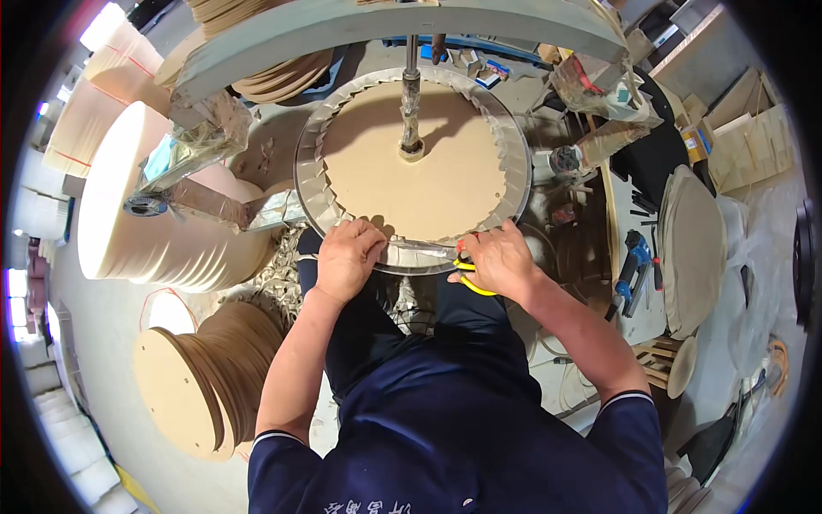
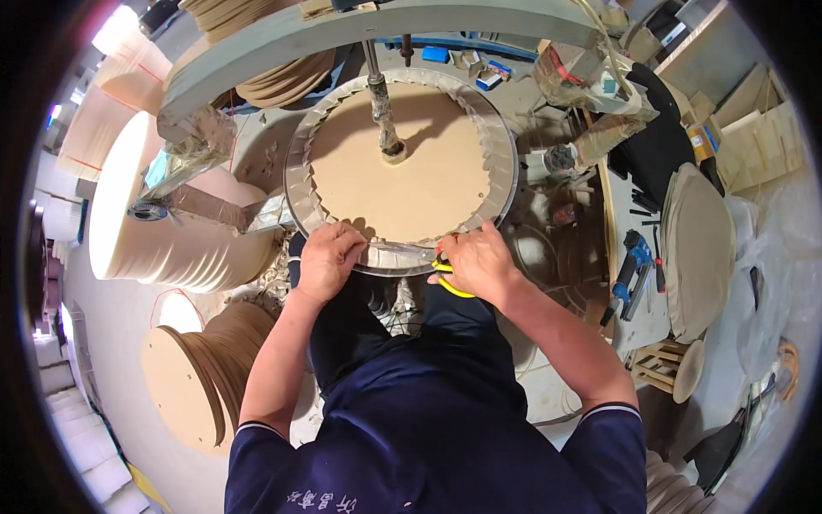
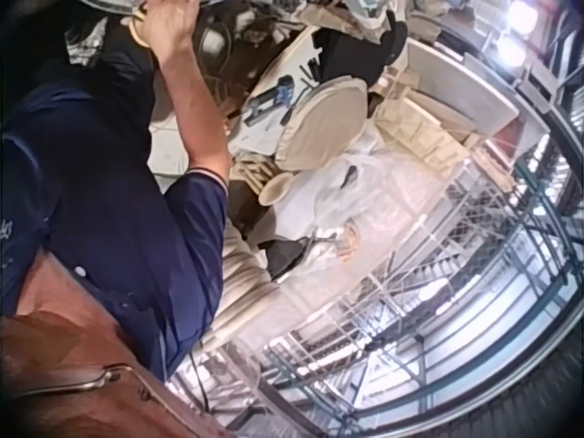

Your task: Attaching fabric to a circular wooden board using a pneumatic stapler and trimming excess with scissors.

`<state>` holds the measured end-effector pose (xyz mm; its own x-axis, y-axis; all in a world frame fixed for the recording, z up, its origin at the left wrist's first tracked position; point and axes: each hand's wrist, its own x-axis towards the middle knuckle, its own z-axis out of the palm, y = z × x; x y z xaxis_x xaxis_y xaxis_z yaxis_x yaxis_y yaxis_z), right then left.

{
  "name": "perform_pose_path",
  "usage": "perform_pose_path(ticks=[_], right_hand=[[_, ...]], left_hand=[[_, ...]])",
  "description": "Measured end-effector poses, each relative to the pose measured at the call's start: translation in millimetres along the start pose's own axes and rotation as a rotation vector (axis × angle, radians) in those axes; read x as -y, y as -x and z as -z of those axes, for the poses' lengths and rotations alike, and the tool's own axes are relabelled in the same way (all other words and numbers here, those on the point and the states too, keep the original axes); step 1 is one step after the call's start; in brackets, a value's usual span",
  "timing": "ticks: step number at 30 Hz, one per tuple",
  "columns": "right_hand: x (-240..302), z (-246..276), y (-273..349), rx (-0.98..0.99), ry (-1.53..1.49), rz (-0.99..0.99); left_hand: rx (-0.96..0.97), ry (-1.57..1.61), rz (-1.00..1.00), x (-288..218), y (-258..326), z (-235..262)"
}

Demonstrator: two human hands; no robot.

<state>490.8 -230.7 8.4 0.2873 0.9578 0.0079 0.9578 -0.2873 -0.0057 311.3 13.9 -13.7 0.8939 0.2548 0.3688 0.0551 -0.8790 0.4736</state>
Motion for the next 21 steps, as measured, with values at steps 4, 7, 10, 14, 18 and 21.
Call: perform_pose_path(ticks=[4, 7, 10, 14, 18, 21], right_hand=[[6, 0, -8, -0.012, -0.042, -0.011], [9, -1, -15, -0.048, -0.039, 0.014], [8, -8, -14, 0.010, -0.029, 0.023], [11, -12, -10, 0.065, -0.064, -0.015], [19, 0, -11, -0.036, 0.024, -0.031], [20, -9, -21, 0.015, -0.090, 0.006]], left_hand=[[-0.002, 0.113, 0.155, 6, 1, -7], [0.001, 0.211, 0.199, 10, 1, -10], [-0.005, 0.341, 0.273, 13, 1, -10], [-0.031, 0.467, 0.337, 22, 8, -14], [-0.047, 0.647, 0.451, 30, 8, -16], [-0.070, 0.728, 0.490, 31, 12, -24]])
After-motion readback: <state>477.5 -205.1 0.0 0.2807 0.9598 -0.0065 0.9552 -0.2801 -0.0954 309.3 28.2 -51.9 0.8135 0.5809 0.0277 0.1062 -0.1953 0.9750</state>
